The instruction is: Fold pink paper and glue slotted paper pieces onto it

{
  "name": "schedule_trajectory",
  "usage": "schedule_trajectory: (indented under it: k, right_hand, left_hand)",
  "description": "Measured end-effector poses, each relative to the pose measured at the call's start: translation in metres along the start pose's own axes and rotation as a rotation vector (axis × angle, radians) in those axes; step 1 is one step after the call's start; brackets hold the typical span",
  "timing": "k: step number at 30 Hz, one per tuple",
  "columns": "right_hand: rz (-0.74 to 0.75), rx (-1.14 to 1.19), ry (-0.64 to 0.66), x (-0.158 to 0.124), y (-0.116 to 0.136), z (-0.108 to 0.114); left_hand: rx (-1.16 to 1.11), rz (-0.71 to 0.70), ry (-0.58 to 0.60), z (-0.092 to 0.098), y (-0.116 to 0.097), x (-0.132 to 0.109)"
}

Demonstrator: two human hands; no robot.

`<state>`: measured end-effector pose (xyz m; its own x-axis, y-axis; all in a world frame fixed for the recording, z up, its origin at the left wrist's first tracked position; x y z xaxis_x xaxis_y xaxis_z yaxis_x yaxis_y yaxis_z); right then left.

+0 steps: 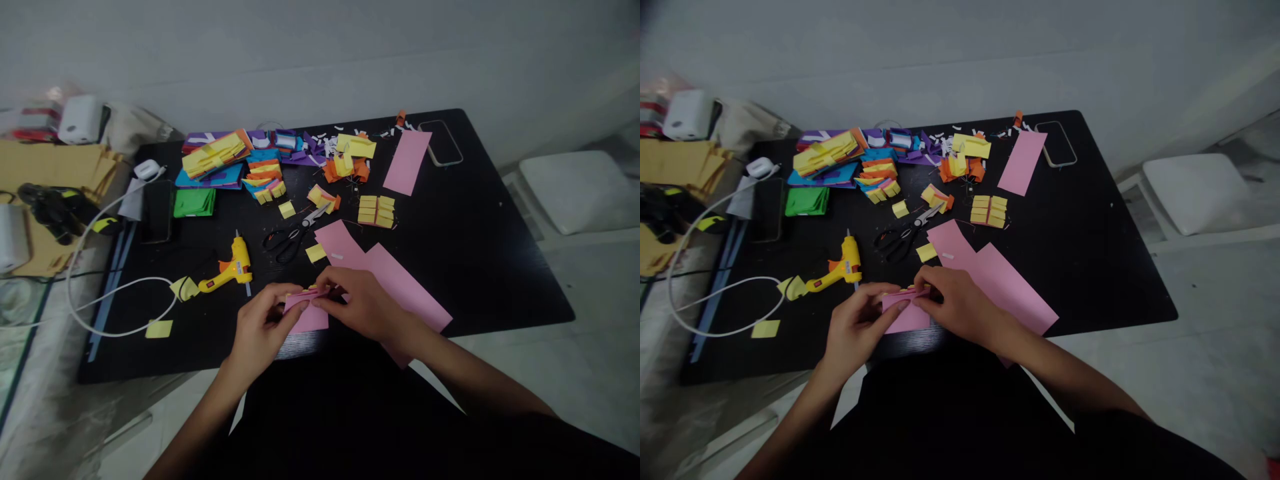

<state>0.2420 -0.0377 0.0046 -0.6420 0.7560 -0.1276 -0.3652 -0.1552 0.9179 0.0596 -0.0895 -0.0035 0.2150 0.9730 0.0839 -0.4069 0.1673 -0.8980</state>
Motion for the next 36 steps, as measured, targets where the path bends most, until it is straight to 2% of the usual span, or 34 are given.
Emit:
schedule_trajectory:
  k: [6, 9, 14, 17, 20, 21, 23, 24, 26, 30, 36]
  right_hand:
    - [-0.055, 0.133, 0.044, 0.002, -0.004, 0.002]
    - [-0.037, 0.104, 0.057, 0.003, -0.004, 0.002]
    - [0.124, -0.064, 0.067, 0.002, -0.002, -0.002]
    - [0.244, -0.153, 0.057, 0.000, 0.000, -0.003]
    - [0.300, -0.246, 0.059, -0.004, 0.003, -0.003]
    - [0.306, -0.284, 0.072, -0.005, 0.004, -0.003]
    - [0.313, -0.361, 0.104, -0.008, 0.006, -0.005]
    - [0.317, -0.391, 0.116, -0.010, 0.007, -0.005]
    - [0.327, -0.434, 0.133, -0.013, 0.009, -0.007]
    - [0.348, -0.520, 0.139, -0.018, 0.015, -0.011]
    - [0.392, -0.625, 0.151, -0.021, 0.021, -0.014]
  left_hand:
    - [0.011, -0.019, 0.003, 0.001, 0.002, -0.001]
    - [0.043, -0.022, 0.012, 0.001, 0.003, -0.001]
    - [0.034, -0.001, 0.013, -0.002, 0.005, -0.003]
    - [0.004, 0.009, 0.056, 0.001, 0.007, -0.004]
    - [0.028, -0.024, 0.101, 0.021, 0.016, -0.003]
    - [0.087, -0.011, 0.060, 0.035, 0.023, -0.002]
    - [0.308, 0.088, -0.131, 0.072, 0.039, -0.002]
    - [0.454, 0.148, -0.168, 0.087, 0.048, -0.002]
    - [0.694, 0.222, -0.125, 0.105, 0.064, -0.001]
    - [0.850, 0.325, -0.041, 0.117, 0.088, -0.004]
    - [0.906, 0.315, -0.101, 0.118, 0.087, -0.003]
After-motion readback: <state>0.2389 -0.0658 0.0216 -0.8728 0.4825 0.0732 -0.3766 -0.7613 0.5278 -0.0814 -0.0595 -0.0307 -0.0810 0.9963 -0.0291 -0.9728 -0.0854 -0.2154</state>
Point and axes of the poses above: each hand's wrist, its own x-axis towards the middle knuckle, its own z-axis out of the back of the hand, y = z × x, the point moved 6 cm from there along x, towards the middle knuckle, and after that the axes turned 10 degrees about y, right-handed, at the moved point
